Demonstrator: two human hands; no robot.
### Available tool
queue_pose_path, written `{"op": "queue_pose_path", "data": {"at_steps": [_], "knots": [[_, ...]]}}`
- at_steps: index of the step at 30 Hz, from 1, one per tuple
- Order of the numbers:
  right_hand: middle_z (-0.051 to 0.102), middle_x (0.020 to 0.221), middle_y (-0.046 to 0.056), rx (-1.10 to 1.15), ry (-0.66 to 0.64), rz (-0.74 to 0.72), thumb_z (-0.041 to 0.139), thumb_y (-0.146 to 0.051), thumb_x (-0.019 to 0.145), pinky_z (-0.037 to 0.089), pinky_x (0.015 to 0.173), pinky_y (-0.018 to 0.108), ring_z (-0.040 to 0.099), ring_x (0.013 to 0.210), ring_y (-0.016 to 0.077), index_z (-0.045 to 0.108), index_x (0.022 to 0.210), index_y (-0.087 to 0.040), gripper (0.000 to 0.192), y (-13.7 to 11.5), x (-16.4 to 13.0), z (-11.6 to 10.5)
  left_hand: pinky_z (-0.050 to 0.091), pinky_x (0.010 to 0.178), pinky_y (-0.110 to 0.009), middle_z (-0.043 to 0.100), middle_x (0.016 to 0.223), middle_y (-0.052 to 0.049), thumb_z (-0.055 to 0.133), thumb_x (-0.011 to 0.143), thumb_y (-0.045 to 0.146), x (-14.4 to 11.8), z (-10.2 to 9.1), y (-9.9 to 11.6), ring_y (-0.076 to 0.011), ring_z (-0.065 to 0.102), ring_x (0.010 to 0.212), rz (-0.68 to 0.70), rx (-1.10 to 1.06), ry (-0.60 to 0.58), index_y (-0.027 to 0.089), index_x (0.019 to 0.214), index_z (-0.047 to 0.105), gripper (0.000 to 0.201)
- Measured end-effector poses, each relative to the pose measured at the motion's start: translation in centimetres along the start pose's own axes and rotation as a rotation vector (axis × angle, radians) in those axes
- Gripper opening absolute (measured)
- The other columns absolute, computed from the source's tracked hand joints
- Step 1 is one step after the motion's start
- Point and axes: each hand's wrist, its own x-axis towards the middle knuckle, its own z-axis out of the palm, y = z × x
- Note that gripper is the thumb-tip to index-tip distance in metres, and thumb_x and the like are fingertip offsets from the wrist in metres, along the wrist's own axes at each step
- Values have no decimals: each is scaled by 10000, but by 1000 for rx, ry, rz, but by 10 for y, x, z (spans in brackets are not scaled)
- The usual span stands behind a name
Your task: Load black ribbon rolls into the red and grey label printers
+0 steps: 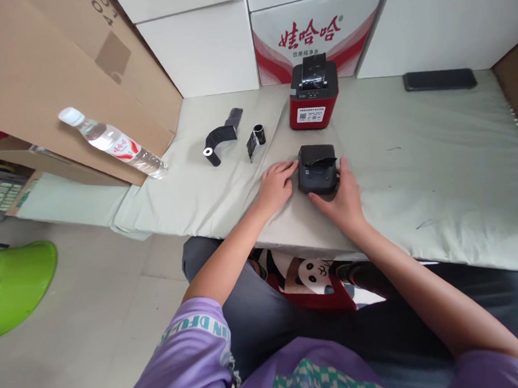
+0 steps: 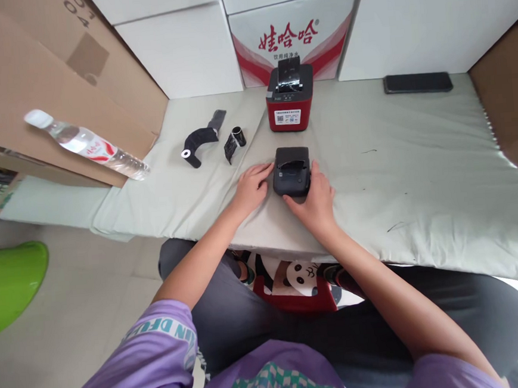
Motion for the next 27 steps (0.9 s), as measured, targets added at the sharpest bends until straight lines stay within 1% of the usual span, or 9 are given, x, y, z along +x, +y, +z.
{"op": "queue_pose_path", "data": {"at_steps": [5, 10, 16, 24, 27], "knots": [[586, 1564, 281, -7, 5, -8, 758, -540, 759, 444, 1180, 743, 551, 1459, 504, 202, 1753, -161, 1200, 0, 0, 1, 421, 1370, -468, 668, 1659, -78, 463, 977, 42, -1, 2, -1, -261, 583, 1568, 6, -4, 18, 216, 1613, 658, 687], [575, 1560, 282, -22, 3, -11, 749, -552, 768, 448, 1171, 729, 539, 1467, 504, 215, 1746, -151, 1184, 0, 0, 1, 416, 1363, -453, 682, 1633, -107, 458, 991, 64, -2, 2, -3, -263, 593, 1546, 25, -8, 20, 186, 1625, 641, 672], [580, 1534, 264, -39, 11, -29, 742, -542, 789, 446, 1158, 725, 545, 1425, 497, 211, 1746, -183, 1152, 1, -1, 2, 430, 1356, -468, 696, 1605, -94, 451, 988, 86, -1, 2, -3, -266, 605, 1524, 9, -16, 17, 232, 1616, 646, 673], [573, 1535, 267, -33, -5, -23, 752, -514, 775, 440, 1173, 709, 529, 1452, 499, 254, 1710, -166, 1115, -2, 0, 0, 431, 1344, -452, 688, 1607, -110, 454, 985, 85, -2, 1, -2, -266, 598, 1531, 11, -3, 17, 214, 1622, 633, 674], [565, 1553, 269, -2, 9, -21, 768, -499, 753, 438, 1182, 714, 529, 1469, 498, 278, 1682, -168, 1101, -2, 0, 0, 428, 1345, -450, 689, 1601, -118, 456, 993, 86, -2, 0, -2, -268, 597, 1530, 8, 5, 12, 200, 1623, 631, 664]]}}
